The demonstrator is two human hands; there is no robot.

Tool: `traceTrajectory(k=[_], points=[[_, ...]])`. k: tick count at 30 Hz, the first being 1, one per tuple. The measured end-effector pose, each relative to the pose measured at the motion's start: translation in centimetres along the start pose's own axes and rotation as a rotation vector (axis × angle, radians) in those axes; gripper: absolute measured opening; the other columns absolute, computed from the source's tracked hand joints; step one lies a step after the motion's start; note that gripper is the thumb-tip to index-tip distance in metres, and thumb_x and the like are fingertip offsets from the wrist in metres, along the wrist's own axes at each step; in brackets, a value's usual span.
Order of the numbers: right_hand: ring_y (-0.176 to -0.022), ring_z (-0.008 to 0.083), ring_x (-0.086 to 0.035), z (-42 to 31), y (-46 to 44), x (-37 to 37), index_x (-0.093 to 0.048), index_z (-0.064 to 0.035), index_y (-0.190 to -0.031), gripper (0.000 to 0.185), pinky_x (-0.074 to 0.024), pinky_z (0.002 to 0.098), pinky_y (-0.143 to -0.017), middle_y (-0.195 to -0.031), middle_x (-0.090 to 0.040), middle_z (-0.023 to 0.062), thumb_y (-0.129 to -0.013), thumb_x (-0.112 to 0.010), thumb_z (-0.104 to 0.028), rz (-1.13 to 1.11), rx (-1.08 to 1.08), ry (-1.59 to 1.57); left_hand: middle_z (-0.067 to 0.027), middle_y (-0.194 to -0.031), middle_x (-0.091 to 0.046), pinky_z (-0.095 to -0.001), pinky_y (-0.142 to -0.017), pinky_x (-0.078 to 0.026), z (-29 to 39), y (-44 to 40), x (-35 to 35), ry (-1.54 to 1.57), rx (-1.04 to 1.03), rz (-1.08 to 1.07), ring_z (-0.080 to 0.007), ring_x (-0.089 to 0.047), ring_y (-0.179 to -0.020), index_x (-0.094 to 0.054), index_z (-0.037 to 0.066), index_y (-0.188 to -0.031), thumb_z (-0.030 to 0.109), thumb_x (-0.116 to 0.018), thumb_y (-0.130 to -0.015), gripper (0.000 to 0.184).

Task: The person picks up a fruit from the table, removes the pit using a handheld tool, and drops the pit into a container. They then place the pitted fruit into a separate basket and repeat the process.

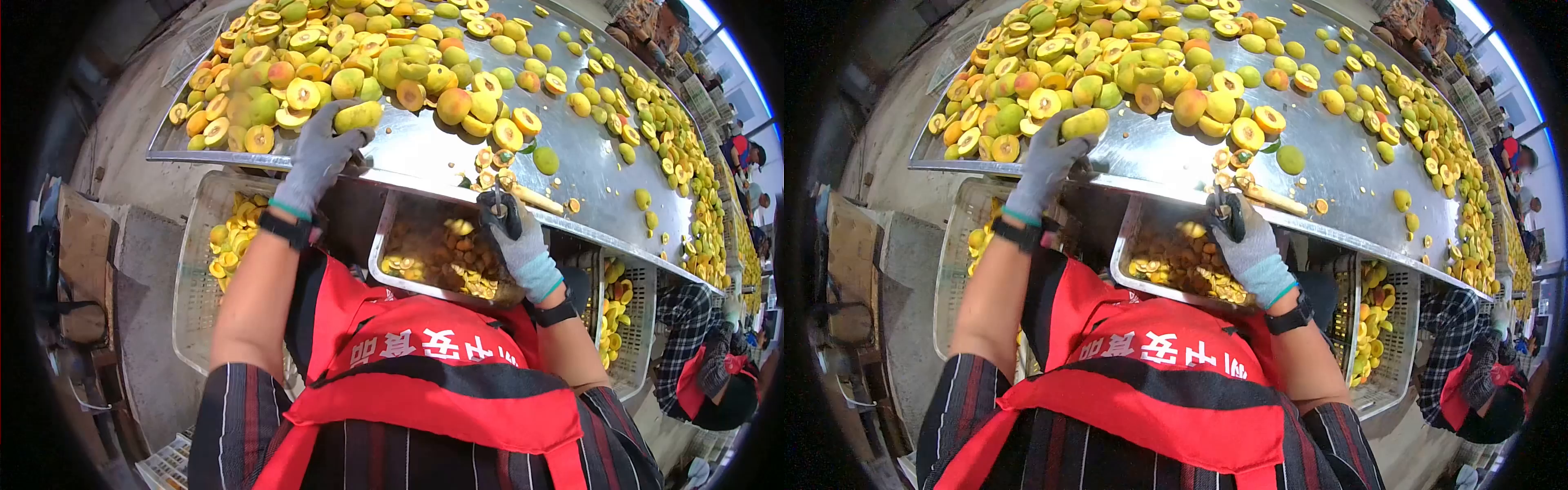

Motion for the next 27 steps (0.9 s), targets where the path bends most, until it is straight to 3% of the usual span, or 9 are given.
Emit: traceTrajectory(k=[3,7,9,13,14,15,18,22,27], points=[[-0.086,0.0216,-0.060,0.3,1.2,0.9,-0.054,-0.0045,-0.108,0.028,-0.0463,0.0295,-0.077,-0.092,-0.061,0.0105,-0.083,-0.060,-0.015,0.048,-0.046,-0.069,-0.0092,-0.089,-0.060,-0.0209,-0.042,-0.043,1.3,5.7,-4.4,0.727,0.067,-0.135,-0.0087,-0.051,-0.046,-0.047,0.001,-0.113,0.010,-0.057,-0.081,0.035],[-0.086,0.0176,-0.057,-2.0,3.6,-1.9,-0.053,-0.0014,-0.108,0.025,-0.0457,0.0268,-0.077,-0.093,-0.059,0.0081,-0.087,-0.053,-0.014,-0.164,-0.607,-0.508,-0.0096,-0.099,-0.057,-0.0159,-0.041,-0.040,2.0,11.0,-11.0,0.885,0.220,-0.646,-0.0077,-0.054,-0.053,-0.036,0.003,-0.125,0.027,-0.056,-0.083,0.052],[-0.074,0.0163,-0.057,-5.0,2.4,-2.7,-0.052,-0.0024,-0.106,0.026,-0.0486,0.0258,-0.066,-0.098,-0.055,0.0088,-0.091,-0.047,-0.023,-0.143,-0.212,-0.604,-0.0093,-0.109,-0.054,-0.0198,-0.057,-0.048,2.1,11.5,-12.6,0.918,0.223,-0.519,-0.0109,-0.058,-0.077,-0.034,0.006,-0.128,0.031,-0.056,-0.085,0.055],[-0.096,0.0099,-0.050,-8.3,3.4,-4.3,-0.047,-0.0038,-0.121,0.037,-0.0413,0.0227,-0.083,-0.106,-0.056,0.0070,-0.088,-0.055,-0.020,-0.219,-0.010,-0.654,-0.0094,-0.112,-0.052,-0.0257,-0.073,-0.050,0.8,11.2,-12.9,1.040,0.129,-0.458,-0.0144,-0.054,-0.096,-0.032,0.007,-0.131,0.035,-0.056,-0.085,0.058],[-0.084,0.0102,-0.054,-12.7,3.9,-2.6,-0.049,-0.0036,-0.116,0.034,-0.0447,0.0231,-0.074,-0.093,-0.059,0.0053,-0.088,-0.055,-0.021,-0.111,0.501,0.002,-0.0093,-0.113,-0.052,-0.0266,-0.076,-0.050,0.6,11.4,-12.8,0.965,0.101,-0.431,-0.0148,-0.055,-0.097,-0.032,0.008,-0.130,0.037,-0.054,-0.086,0.058],[-0.084,0.0102,-0.054,-13.3,3.9,-2.3,-0.049,-0.0036,-0.116,0.034,-0.0447,0.0231,-0.074,-0.093,-0.059,0.0053,-0.088,-0.055,-0.021,-0.107,0.500,-0.001,-0.0092,-0.114,-0.051,-0.0275,-0.079,-0.050,0.4,11.4,-12.5,0.890,0.073,-0.404,-0.0153,-0.055,-0.099,-0.033,0.008,-0.130,0.039,-0.053,-0.087,0.057],[-0.061,0.0238,-0.058,-7.9,3.8,-4.4,-0.050,-0.0006,-0.099,0.028,-0.0473,0.0369,-0.057,-0.069,-0.059,0.0073,-0.084,-0.058,-0.024,-0.289,-0.415,-0.505,-0.0107,-0.110,-0.054,-0.0251,-0.064,-0.053,-0.6,11.5,-12.2,1.109,0.242,-0.432,-0.0157,-0.058,-0.091,-0.041,0.006,-0.123,0.041,-0.048,-0.088,0.050],[-0.073,0.0399,-0.057,-8.5,3.2,-3.7,-0.050,-0.0017,-0.097,0.029,-0.0466,0.0444,-0.060,-0.075,-0.058,0.0242,-0.081,-0.058,-0.024,-0.241,-0.068,0.025,-0.0085,-0.101,-0.057,-0.0191,-0.049,-0.051,0.2,12.4,-12.8,1.276,0.328,-0.502,-0.0122,-0.060,-0.082,-0.046,0.007,-0.118,0.038,-0.044,-0.091,0.042],[-0.071,0.0393,-0.059,-10.3,3.1,-3.5,-0.049,-0.0015,-0.097,0.030,-0.0467,0.0449,-0.060,-0.074,-0.059,0.0225,-0.081,-0.057,-0.026,-0.183,0.062,0.244,-0.0077,-0.100,-0.057,-0.0161,-0.046,-0.048,0.0,12.3,-11.8,1.089,0.161,-0.470,-0.0123,-0.060,-0.080,-0.046,0.008,-0.119,0.038,-0.044,-0.091,0.042]])
Point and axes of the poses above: each hand's wrist, its own y-axis away from the middle knuckle, its own x-axis out of the back of the hand, z = x × y, the point moved 10 cm from there along -y, towards the middle knuckle
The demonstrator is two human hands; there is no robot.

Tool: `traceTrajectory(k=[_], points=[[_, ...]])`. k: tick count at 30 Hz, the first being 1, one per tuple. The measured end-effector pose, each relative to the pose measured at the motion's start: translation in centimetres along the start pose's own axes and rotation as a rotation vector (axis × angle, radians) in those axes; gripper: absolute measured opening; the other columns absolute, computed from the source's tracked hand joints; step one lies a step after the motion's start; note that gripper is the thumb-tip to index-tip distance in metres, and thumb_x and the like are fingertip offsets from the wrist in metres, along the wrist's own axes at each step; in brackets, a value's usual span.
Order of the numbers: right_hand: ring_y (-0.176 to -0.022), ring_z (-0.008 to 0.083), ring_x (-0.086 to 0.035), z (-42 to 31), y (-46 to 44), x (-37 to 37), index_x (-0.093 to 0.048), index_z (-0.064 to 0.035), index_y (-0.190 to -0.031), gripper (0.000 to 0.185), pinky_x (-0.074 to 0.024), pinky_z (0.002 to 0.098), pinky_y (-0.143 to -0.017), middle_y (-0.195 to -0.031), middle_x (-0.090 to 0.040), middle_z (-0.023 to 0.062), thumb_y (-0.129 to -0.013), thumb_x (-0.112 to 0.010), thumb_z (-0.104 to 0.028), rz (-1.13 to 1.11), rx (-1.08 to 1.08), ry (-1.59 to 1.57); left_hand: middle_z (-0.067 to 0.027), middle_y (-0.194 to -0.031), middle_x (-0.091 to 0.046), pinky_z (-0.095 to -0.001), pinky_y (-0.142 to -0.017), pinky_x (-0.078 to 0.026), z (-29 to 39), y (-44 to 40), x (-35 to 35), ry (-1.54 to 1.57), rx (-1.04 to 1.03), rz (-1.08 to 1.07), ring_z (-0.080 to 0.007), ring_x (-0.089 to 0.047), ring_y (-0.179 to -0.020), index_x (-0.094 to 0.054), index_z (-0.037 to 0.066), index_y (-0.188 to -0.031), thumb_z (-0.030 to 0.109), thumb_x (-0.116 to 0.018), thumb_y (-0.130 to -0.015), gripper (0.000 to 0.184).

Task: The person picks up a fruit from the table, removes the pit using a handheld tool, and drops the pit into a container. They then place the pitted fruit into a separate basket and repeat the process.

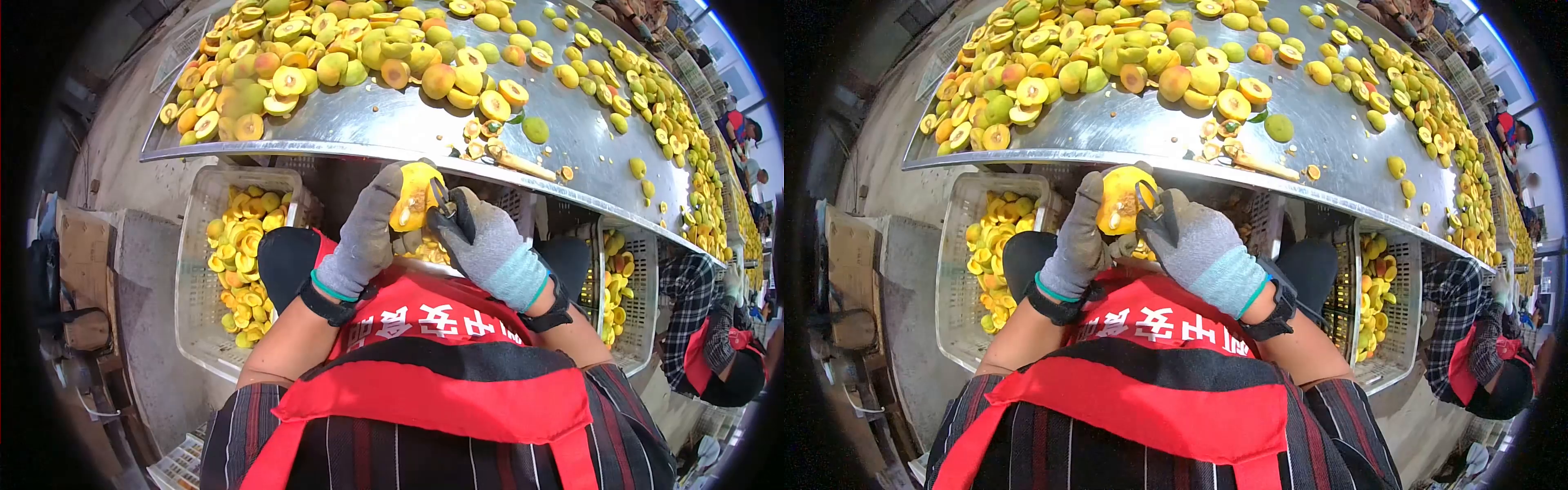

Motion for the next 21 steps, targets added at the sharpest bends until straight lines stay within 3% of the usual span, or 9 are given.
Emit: traceTrajectory(k=[3,5,8,10,12,14,16,18,21], points=[[-0.072,0.0394,-0.059,-0.1,0.1,-0.5,-0.049,-0.0012,-0.097,0.031,-0.0465,0.0451,-0.061,-0.074,-0.059,0.0226,-0.081,-0.057,-0.027,-0.020,-0.007,0.038,-0.0071,-0.103,-0.055,-0.0208,-0.053,-0.050,-0.5,-0.2,-0.8,0.067,0.059,-0.119,-0.0138,-0.059,-0.082,-0.048,0.006,-0.115,0.032,-0.051,-0.087,0.038],[-0.072,0.0395,-0.059,0.2,0.1,-1.1,-0.049,-0.0009,-0.097,0.032,-0.0465,0.0452,-0.062,-0.075,-0.059,0.0230,-0.081,-0.057,-0.027,-0.042,-0.027,0.046,-0.0104,-0.107,-0.057,-0.0296,-0.078,-0.049,3.5,0.4,-1.8,-1.008,-0.546,0.028,-0.0180,-0.058,-0.092,-0.045,0.002,-0.122,0.038,-0.036,-0.094,0.046],[-0.074,0.0394,-0.059,-0.7,0.3,-1.7,-0.048,0.0006,-0.096,0.032,-0.0465,0.0448,-0.064,-0.078,-0.059,0.0239,-0.080,-0.057,-0.026,-0.020,0.116,-0.130,-0.0127,-0.110,-0.056,-0.0331,-0.091,-0.041,2.3,-0.2,0.5,-0.951,-0.418,0.093,-0.0201,-0.054,-0.101,-0.047,0.000,-0.119,0.028,-0.036,-0.095,0.038],[-0.075,0.0390,-0.059,-0.4,0.4,-2.7,-0.049,0.0019,-0.093,0.029,-0.0468,0.0435,-0.066,-0.079,-0.059,0.0242,-0.081,-0.056,-0.024,-0.091,0.021,-0.277,-0.0126,-0.107,-0.057,-0.0321,-0.088,-0.043,4.5,0.6,-2.8,-1.153,-0.543,0.012,-0.0203,-0.056,-0.098,-0.049,0.000,-0.115,0.025,-0.037,-0.094,0.035],[-0.061,0.0307,-0.059,-1.1,0.9,-2.2,-0.049,0.0008,-0.096,0.024,-0.0463,0.0355,-0.059,-0.068,-0.057,0.0180,-0.082,-0.056,-0.017,-0.165,-0.032,-0.167,-0.0125,-0.104,-0.058,-0.0312,-0.085,-0.044,5.4,1.1,-4.4,-1.354,-0.669,-0.074,-0.0205,-0.057,-0.095,-0.051,-0.001,-0.111,0.022,-0.038,-0.094,0.032],[-0.061,0.0323,-0.058,-1.6,1.6,-2.9,-0.049,0.0010,-0.096,0.028,-0.0467,0.0361,-0.058,-0.068,-0.057,0.0193,-0.083,-0.056,-0.022,-0.307,0.078,0.243,-0.0114,-0.097,-0.061,-0.0304,-0.081,-0.045,3.0,0.5,-4.6,-1.618,-0.585,-0.327,-0.0224,-0.059,-0.089,-0.056,-0.002,-0.103,0.019,-0.040,-0.092,0.028],[-0.061,0.0351,-0.057,-1.2,1.5,-3.1,-0.049,0.0015,-0.092,0.030,-0.0472,0.0374,-0.056,-0.068,-0.056,0.0212,-0.083,-0.056,-0.026,-0.297,0.093,0.243,-0.0097,-0.092,-0.062,-0.0297,-0.077,-0.046,3.5,0.0,-5.2,-1.461,-0.495,-0.341,-0.0204,-0.060,-0.084,-0.059,-0.001,-0.099,0.018,-0.041,-0.091,0.027],[-0.059,0.0308,-0.060,-0.9,1.3,-3.8,-0.054,-0.0016,-0.085,0.028,-0.0476,0.0393,-0.052,-0.065,-0.058,0.0183,-0.085,-0.049,-0.029,-0.376,0.021,0.021,-0.0091,-0.092,-0.062,-0.0286,-0.076,-0.046,2.2,-1.2,-3.3,-1.293,-0.165,-0.293,-0.0160,-0.059,-0.085,-0.060,-0.001,-0.101,0.020,-0.044,-0.090,0.028],[-0.053,0.0257,-0.058,-0.2,1.8,-5.3,-0.056,-0.0030,-0.085,0.027,-0.0468,0.0364,-0.050,-0.061,-0.057,0.0131,-0.086,-0.049,-0.030,-0.536,-0.243,-0.438,-0.0086,-0.092,-0.063,-0.0268,-0.075,-0.047,2.8,-1.9,-3.0,-1.069,-0.214,-0.190,-0.0123,-0.058,-0.086,-0.061,-0.001,-0.101,0.022,-0.046,-0.089,0.030]])
Point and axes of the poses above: each hand's wrist, its own y-axis away from the middle knuckle, its own x-axis out of the back of the hand, z = x × y, the point moved 10 cm from there along -y, towards the middle knuckle
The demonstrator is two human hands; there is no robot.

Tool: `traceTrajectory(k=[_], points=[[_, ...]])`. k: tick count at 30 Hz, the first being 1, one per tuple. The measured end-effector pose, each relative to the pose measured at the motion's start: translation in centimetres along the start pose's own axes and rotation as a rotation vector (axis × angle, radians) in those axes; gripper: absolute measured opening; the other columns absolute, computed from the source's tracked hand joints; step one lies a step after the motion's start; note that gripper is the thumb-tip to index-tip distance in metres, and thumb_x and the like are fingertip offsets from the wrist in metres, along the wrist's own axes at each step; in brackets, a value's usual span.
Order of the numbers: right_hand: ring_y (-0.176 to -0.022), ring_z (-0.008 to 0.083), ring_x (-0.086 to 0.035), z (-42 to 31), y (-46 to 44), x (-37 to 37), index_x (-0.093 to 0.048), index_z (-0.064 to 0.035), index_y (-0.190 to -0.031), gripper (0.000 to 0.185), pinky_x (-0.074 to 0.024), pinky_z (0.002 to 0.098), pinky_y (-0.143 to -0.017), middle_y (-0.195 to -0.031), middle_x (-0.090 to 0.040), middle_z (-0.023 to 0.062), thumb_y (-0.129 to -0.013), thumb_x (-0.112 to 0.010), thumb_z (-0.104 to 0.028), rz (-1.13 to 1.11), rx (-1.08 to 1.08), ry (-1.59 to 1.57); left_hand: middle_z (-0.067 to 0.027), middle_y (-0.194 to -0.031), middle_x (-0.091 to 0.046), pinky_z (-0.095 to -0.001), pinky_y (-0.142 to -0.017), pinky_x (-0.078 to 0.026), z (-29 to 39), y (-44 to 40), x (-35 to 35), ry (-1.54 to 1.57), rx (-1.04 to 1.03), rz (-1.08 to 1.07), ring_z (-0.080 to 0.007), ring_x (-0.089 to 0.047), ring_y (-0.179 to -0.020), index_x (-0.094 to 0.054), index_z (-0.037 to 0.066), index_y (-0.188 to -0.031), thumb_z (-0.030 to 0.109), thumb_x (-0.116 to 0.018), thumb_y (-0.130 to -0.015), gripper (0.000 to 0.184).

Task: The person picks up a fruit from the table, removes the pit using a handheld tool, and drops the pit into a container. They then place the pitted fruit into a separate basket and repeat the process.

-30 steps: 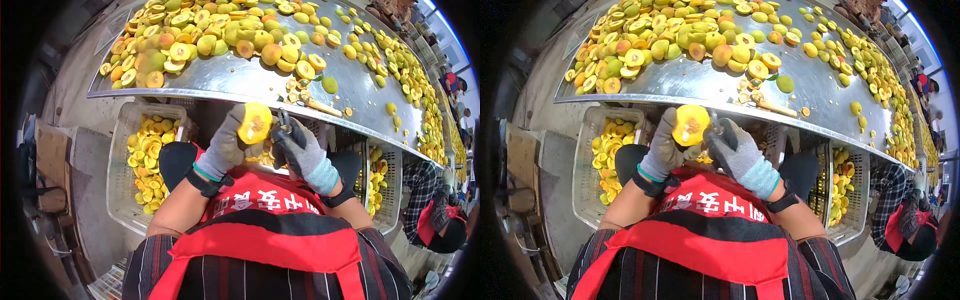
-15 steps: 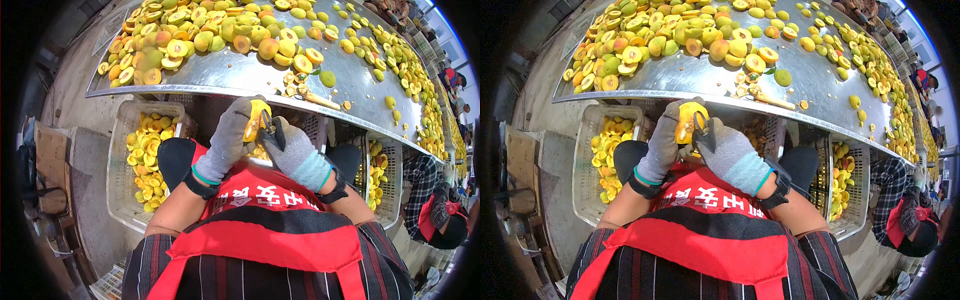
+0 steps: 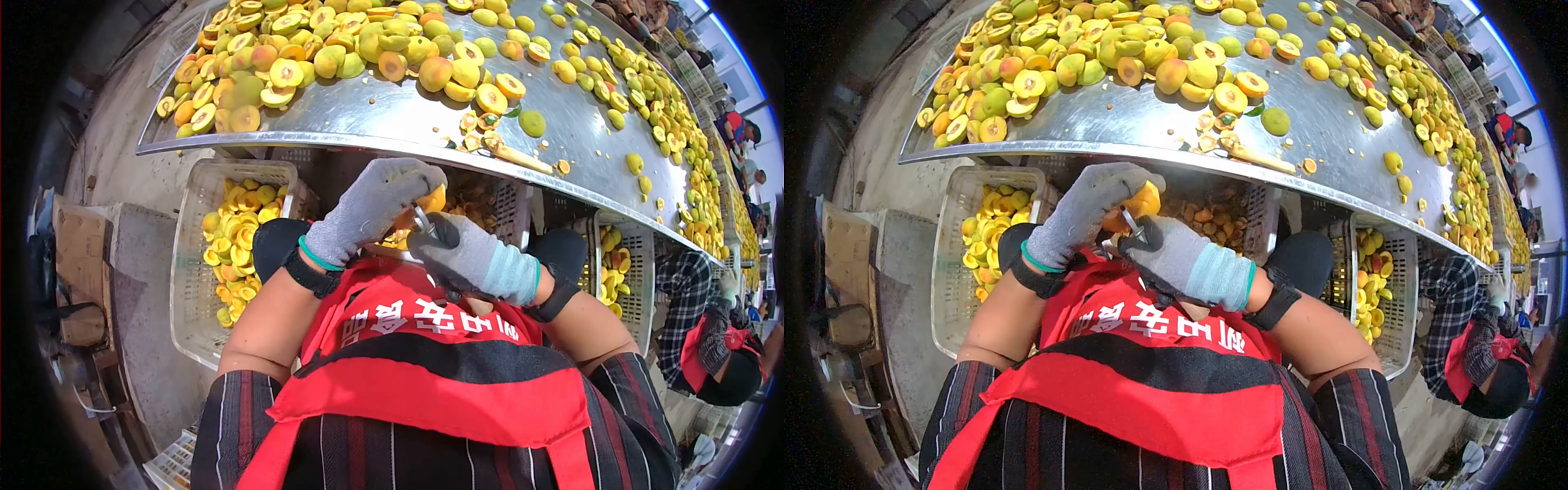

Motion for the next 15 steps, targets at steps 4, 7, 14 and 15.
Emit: traceTrajectory(k=[4,7,14,15], points=[[-0.060,0.0088,-0.051,0.4,0.2,-0.5,-0.057,-0.0010,-0.094,0.020,-0.0420,0.0217,-0.053,-0.067,-0.054,0.0023,-0.085,-0.051,-0.018,-0.124,-0.012,-0.399,-0.0116,-0.095,-0.062,-0.0271,-0.077,-0.048,-2.1,-0.1,-0.3,0.238,0.078,0.111,-0.0144,-0.060,-0.085,-0.058,-0.004,-0.104,0.033,-0.043,-0.092,0.042],[-0.061,0.0094,-0.051,-5.1,2.4,1.2,-0.057,-0.0006,-0.094,0.020,-0.0428,0.0205,-0.055,-0.068,-0.054,0.0024,-0.086,-0.050,-0.018,0.149,0.853,0.101,-0.0104,-0.091,-0.062,-0.0275,-0.072,-0.050,-3.4,0.3,-2.4,1.014,0.327,0.181,-0.0154,-0.061,-0.082,-0.058,-0.001,-0.100,0.031,-0.045,-0.092,0.036],[-0.033,0.0067,-0.038,-1.3,0.5,0.2,-0.049,-0.0040,-0.094,0.025,-0.0315,0.0222,-0.033,-0.053,-0.041,-0.0020,-0.092,-0.039,-0.027,-0.354,0.255,-1.605,-0.0088,-0.089,-0.061,-0.0285,-0.069,-0.052,-6.5,0.7,-2.2,1.190,0.258,0.247,-0.0168,-0.062,-0.076,-0.053,0.002,-0.106,0.046,-0.038,-0.092,0.048],[-0.033,0.0063,-0.038,-1.4,0.6,1.2,-0.049,-0.0042,-0.095,0.026,-0.0313,0.0226,-0.033,-0.053,-0.041,-0.0024,-0.093,-0.038,-0.028,-0.446,0.339,-1.694,-0.0084,-0.090,-0.060,-0.0280,-0.068,-0.051,-4.5,0.3,-2.7,1.234,0.208,0.055,-0.0161,-0.062,-0.076,-0.052,0.002,-0.109,0.047,-0.038,-0.092,0.050]])
Point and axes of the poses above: each hand's wrist, its own y-axis away from the middle knuckle, its own x-axis out of the back of the hand, z = x × y, the point moved 10 cm from there along -y, towards the middle knuckle
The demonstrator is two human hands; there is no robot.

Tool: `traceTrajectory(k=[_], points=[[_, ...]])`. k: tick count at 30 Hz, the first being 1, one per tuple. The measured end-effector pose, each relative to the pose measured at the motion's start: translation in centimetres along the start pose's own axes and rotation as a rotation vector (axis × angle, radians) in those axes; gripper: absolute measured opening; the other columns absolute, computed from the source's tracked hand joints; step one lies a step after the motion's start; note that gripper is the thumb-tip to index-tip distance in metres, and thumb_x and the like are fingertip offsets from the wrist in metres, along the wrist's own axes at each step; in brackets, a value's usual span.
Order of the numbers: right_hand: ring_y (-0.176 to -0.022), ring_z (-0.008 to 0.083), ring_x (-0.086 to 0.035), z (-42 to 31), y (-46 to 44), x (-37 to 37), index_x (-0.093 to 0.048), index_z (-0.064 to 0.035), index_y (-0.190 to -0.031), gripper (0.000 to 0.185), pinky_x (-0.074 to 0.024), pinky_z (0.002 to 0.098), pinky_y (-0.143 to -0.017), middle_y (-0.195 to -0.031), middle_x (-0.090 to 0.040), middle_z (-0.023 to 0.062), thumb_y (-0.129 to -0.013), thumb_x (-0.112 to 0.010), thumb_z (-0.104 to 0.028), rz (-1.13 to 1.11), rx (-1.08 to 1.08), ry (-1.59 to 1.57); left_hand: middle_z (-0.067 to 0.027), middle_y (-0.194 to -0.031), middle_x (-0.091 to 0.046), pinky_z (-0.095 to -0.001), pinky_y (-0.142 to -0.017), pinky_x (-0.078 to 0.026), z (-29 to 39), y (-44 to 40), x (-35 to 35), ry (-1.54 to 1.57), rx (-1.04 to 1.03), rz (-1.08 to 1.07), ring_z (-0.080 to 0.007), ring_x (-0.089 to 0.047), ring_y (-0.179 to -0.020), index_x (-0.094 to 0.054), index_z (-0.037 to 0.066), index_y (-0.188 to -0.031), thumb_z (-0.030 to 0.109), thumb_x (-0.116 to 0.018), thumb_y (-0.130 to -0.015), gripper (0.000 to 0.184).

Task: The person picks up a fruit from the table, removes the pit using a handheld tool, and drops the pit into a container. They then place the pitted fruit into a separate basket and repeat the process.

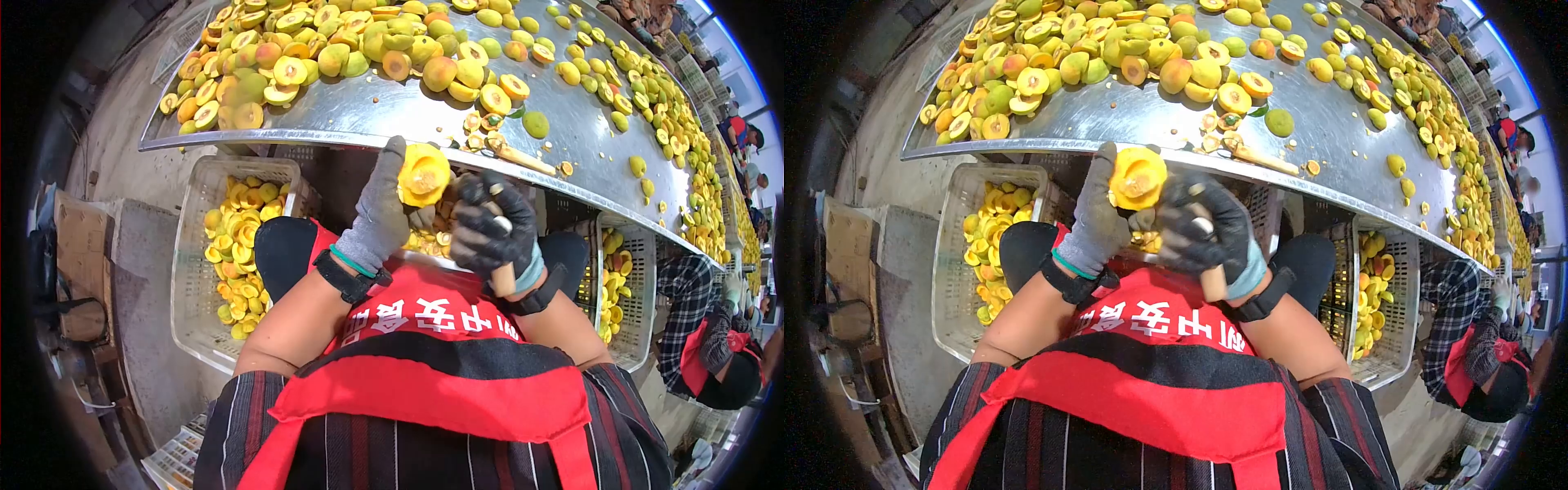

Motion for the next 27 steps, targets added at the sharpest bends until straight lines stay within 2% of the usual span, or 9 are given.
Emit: traceTrajectory(k=[1,4,8,12,20,22,24,26,27], points=[[-0.035,0.0051,-0.039,-0.9,0.3,0.2,-0.049,-0.0044,-0.096,0.028,-0.0324,0.0232,-0.034,-0.054,-0.042,-0.0026,-0.093,-0.037,-0.030,-0.015,0.019,0.001,-0.0072,-0.090,-0.060,-0.0256,-0.067,-0.050,1.6,0.6,1.1,-0.216,-0.190,0.360,-0.0136,-0.060,-0.078,-0.050,0.002,-0.113,0.049,-0.036,-0.092,0.053],[-0.042,0.0094,-0.044,-3.6,2.3,3.6,-0.052,-0.0044,-0.098,0.029,-0.0343,0.0227,-0.037,-0.061,-0.047,0.0004,-0.093,-0.038,-0.029,0.379,0.225,0.391,-0.0092,-0.091,-0.062,-0.0243,-0.055,-0.048,2.4,0.5,2.2,-0.408,-0.224,0.391,-0.0151,-0.059,-0.065,-0.049,0.004,-0.118,0.050,-0.036,-0.091,0.055],[-0.075,0.0113,-0.056,-4.5,1.7,1.4,-0.050,-0.0033,-0.113,0.036,-0.0491,0.0246,-0.064,-0.094,-0.058,0.0029,-0.081,-0.063,-0.015,0.620,0.273,1.231,-0.0094,-0.108,-0.057,-0.0289,-0.084,-0.045,2.8,-0.9,1.6,-1.201,-0.451,0.266,-0.0167,-0.056,-0.095,-0.047,0.003,-0.121,0.044,-0.038,-0.093,0.051],[-0.083,0.0363,-0.060,-5.8,1.2,2.6,-0.049,-0.0041,-0.111,0.045,-0.0487,0.0376,-0.070,-0.089,-0.061,0.0202,-0.075,-0.067,-0.024,0.635,0.328,2.027,-0.0096,-0.112,-0.055,-0.0310,-0.090,-0.043,2.8,-1.0,2.0,-0.644,-0.415,0.368,-0.0176,-0.054,-0.102,-0.047,0.002,-0.121,0.042,-0.039,-0.093,0.049],[-0.086,0.0382,-0.058,-7.3,2.9,3.9,-0.050,-0.0014,-0.108,0.039,-0.0473,0.0412,-0.072,-0.091,-0.061,0.0220,-0.079,-0.061,-0.025,0.729,0.366,1.880,-0.0086,-0.109,-0.053,-0.0302,-0.087,-0.045,2.3,-1.3,1.4,-0.332,-0.280,0.299,-0.0158,-0.053,-0.101,-0.043,0.002,-0.122,0.039,-0.035,-0.095,0.047],[-0.071,0.0107,-0.055,-6.4,1.4,3.3,-0.050,-0.0012,-0.112,0.033,-0.0467,0.0255,-0.064,-0.082,-0.060,0.0062,-0.084,-0.059,-0.017,0.588,0.364,2.038,-0.0085,-0.110,-0.053,-0.0303,-0.088,-0.045,2.0,-1.4,1.7,-0.406,-0.276,0.300,-0.0161,-0.052,-0.102,-0.043,0.002,-0.123,0.039,-0.035,-0.095,0.047],[-0.063,0.0081,-0.052,-5.7,1.0,4.5,-0.050,-0.0033,-0.112,0.033,-0.0443,0.0238,-0.054,-0.077,-0.057,0.0033,-0.085,-0.057,-0.021,0.616,0.167,1.783,-0.0084,-0.111,-0.052,-0.0304,-0.088,-0.045,1.7,-1.4,1.9,-0.478,-0.274,0.305,-0.0165,-0.052,-0.103,-0.043,0.002,-0.123,0.039,-0.035,-0.095,0.047],[-0.085,0.0396,-0.056,-4.1,-0.1,4.0,-0.051,-0.0006,-0.103,0.034,-0.0454,0.0441,-0.073,-0.090,-0.059,0.0234,-0.083,-0.054,-0.028,0.479,0.061,1.755,-0.0093,-0.109,-0.054,-0.0308,-0.085,-0.046,1.1,-1.5,1.8,-0.398,-0.257,0.288,-0.0185,-0.055,-0.097,-0.042,0.002,-0.124,0.041,-0.036,-0.094,0.050],[-0.084,0.0401,-0.056,-3.1,-0.4,3.3,-0.052,-0.0010,-0.101,0.032,-0.0454,0.0443,-0.072,-0.089,-0.059,0.0239,-0.083,-0.052,-0.028,0.351,0.023,1.881,-0.0093,-0.109,-0.054,-0.0308,-0.085,-0.046,1.3,-1.3,1.4,-0.399,-0.257,0.289,-0.0185,-0.055,-0.097,-0.042,0.002,-0.124,0.041,-0.036,-0.094,0.050]])
Point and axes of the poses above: each hand's wrist, its own y-axis away from the middle knuckle, its own x-axis out of the back of the hand, z = x × y, the point moved 10 cm from there along -y, towards the middle knuckle
